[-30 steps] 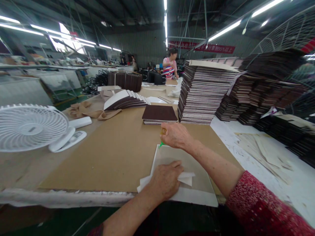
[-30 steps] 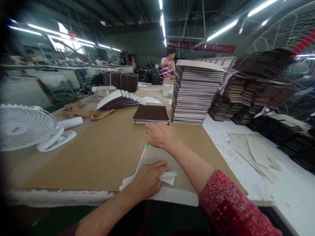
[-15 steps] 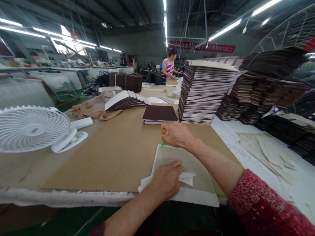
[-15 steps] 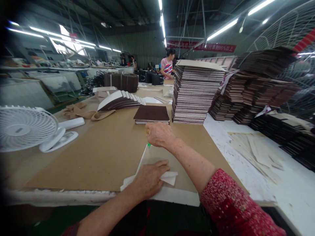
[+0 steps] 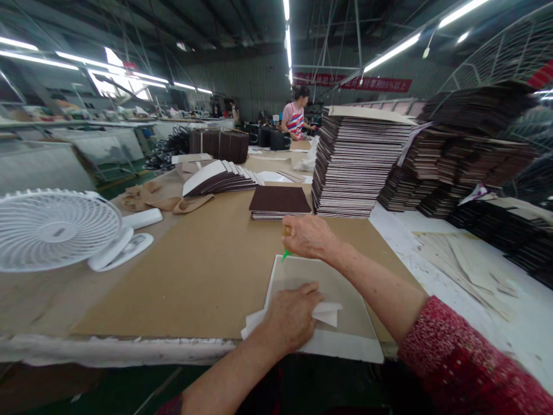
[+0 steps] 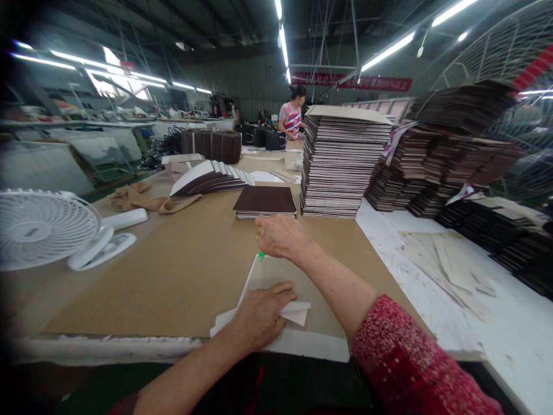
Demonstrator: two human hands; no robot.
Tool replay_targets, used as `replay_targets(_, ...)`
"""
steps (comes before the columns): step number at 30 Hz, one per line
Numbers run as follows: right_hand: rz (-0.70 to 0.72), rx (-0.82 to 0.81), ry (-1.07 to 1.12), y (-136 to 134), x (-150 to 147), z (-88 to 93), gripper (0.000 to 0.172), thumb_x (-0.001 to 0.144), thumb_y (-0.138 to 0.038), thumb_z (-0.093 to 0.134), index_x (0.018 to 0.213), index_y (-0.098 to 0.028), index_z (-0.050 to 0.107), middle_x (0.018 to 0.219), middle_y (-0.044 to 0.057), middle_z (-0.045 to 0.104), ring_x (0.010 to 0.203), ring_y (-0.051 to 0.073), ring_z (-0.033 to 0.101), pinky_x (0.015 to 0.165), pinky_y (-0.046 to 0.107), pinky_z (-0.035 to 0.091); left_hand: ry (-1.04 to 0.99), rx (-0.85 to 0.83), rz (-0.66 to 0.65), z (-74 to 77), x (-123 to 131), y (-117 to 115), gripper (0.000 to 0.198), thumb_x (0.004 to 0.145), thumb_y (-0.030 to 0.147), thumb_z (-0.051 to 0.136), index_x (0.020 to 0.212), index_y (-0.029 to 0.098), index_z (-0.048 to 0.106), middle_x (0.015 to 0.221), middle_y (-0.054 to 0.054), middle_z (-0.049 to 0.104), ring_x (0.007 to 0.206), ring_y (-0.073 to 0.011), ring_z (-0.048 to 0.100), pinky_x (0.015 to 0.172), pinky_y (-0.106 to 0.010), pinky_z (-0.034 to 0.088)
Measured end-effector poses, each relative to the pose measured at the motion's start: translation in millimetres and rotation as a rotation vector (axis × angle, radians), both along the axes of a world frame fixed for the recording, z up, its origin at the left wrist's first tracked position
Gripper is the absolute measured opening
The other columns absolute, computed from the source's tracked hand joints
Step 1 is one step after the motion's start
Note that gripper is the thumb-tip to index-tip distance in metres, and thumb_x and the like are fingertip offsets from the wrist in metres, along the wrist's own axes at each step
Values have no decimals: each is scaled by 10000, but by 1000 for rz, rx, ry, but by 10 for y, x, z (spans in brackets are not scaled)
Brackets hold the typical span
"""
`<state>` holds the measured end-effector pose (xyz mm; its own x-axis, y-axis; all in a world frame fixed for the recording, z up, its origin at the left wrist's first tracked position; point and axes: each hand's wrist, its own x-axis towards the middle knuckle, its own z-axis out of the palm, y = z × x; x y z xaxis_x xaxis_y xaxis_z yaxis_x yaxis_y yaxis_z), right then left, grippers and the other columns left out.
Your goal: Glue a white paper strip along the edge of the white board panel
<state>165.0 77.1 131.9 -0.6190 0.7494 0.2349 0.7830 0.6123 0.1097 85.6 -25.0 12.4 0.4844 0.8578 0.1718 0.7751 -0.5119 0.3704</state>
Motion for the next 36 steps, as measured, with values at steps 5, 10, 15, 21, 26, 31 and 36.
replay_targets(5,-2,-23,-8,-9,-3,8,233,866,-341,505,1013,-223,642,921,82,739,848,246,676,648,297,404,27,-8,8,15,6,-7,436,768,158,518,1189,225,612,1449,-32,532,1133,-257,641,977,-425,537)
replay_targets(10,-16,-16,-18,-13,2,2,234,862,-336,509,1017,-227,645,912,86,738,850,255,680,659,302,419,1,-7,6,18,-3,-6,452,756,145,513,1190,223,612,1439,-34,543,1146,-253,638,998,-420,525)
replay_targets(15,2,-10,14,-19,7,0,235,859,-352,510,1007,-229,644,911,78,740,835,255,679,649,305,419,-13,3,6,-3,3,2,457,742,141,512,1181,218,614,1428,-37,553,1155,-266,634,998,-438,526)
replay_targets(21,-4,0,6,-5,19,-10,232,852,-348,504,989,-225,645,895,83,737,820,253,677,641,307,411,-8,6,3,-21,-5,11,451,750,143,509,1182,216,611,1443,-38,537,1163,-260,630,1013,-431,519)
replay_targets(26,-10,0,17,11,24,-31,230,847,-346,510,994,-231,643,888,78,737,826,252,680,637,304,410,15,-9,9,-5,3,6,466,755,146,513,1206,232,595,1458,-19,522,1141,-258,639,998,-436,528)
replay_targets(31,-41,0,-7,51,108,-7,230,831,-308,494,994,-244,644,842,82,738,778,260,682,600,309,400,29,-23,9,8,15,14,446,768,152,513,1198,236,598,1461,-10,518,1159,-250,630,1004,-427,525)
replay_targets(36,-46,-9,8,-2,94,-22,260,848,-350,501,1036,-233,636,899,87,739,823,258,679,642,313,424,18,-10,11,0,13,12,460,755,144,526,1199,233,605,1458,-13,521,1164,-242,629,1021,-407,516)
